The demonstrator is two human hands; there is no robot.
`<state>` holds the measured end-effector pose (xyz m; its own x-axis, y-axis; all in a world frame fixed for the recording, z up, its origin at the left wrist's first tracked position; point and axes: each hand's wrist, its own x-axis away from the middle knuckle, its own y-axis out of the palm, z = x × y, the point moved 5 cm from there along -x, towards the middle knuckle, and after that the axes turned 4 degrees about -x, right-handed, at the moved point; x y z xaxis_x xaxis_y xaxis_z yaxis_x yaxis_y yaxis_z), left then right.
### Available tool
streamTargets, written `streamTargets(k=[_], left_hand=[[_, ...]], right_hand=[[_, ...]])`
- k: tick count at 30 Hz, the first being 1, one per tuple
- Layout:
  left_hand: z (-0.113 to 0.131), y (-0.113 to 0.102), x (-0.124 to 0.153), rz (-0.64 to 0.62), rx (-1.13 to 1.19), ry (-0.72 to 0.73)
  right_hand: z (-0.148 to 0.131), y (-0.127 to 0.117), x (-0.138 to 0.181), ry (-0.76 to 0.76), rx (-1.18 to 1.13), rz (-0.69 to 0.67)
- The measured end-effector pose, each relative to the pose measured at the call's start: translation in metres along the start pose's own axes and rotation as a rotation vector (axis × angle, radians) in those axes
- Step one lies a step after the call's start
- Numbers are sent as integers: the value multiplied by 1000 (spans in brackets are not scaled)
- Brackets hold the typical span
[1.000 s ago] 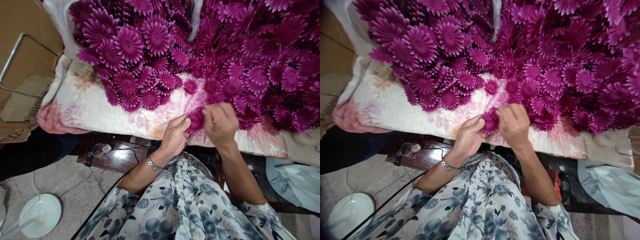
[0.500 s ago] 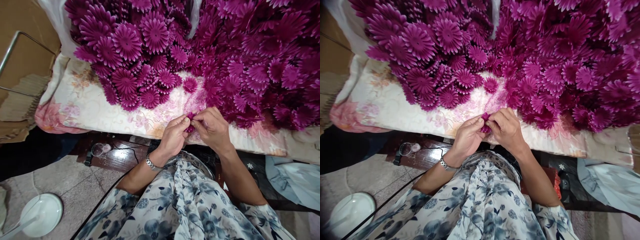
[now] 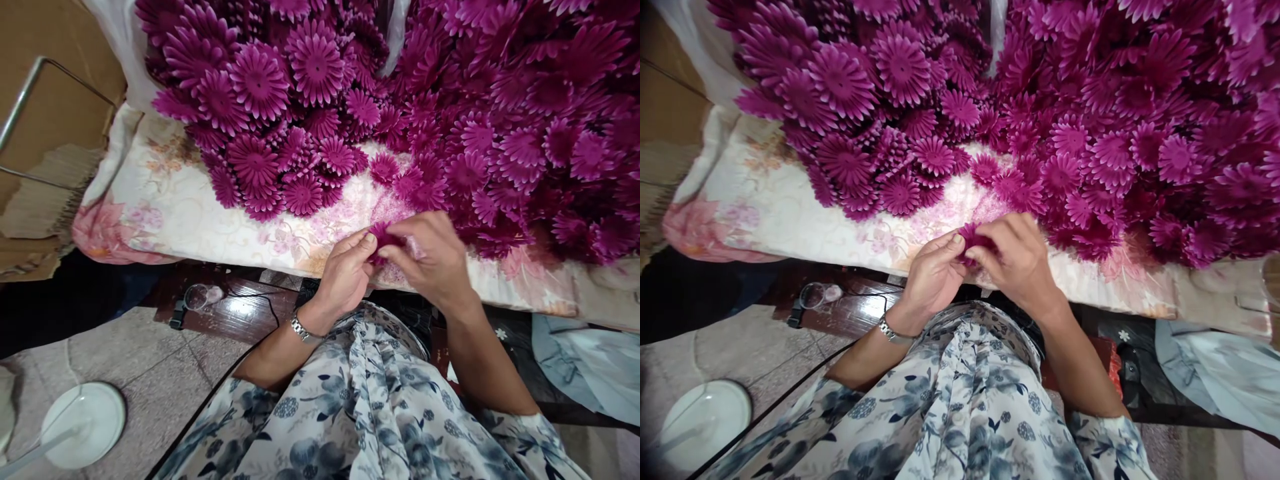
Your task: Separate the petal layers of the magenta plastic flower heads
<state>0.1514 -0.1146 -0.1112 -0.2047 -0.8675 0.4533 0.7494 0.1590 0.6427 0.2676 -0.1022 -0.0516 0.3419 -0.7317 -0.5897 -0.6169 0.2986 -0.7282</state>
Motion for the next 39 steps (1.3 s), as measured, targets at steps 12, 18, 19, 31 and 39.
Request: streamTargets(k=[12, 18, 19, 31, 39], left_hand=[[-4, -3, 1, -8, -49, 25], [-2, -2, 1, -9, -23, 6], [-2, -3, 1, 2, -24, 4], [-6, 1, 2, -43, -47, 63], [-5, -2, 3, -44, -37, 23]], right_hand=[[15, -3, 3, -1, 351, 212], [20, -16, -3, 64, 191, 135], [13, -11, -2, 19, 92, 84], [-7, 12, 9, -84, 239, 101], [25, -21, 0, 49, 363, 251]])
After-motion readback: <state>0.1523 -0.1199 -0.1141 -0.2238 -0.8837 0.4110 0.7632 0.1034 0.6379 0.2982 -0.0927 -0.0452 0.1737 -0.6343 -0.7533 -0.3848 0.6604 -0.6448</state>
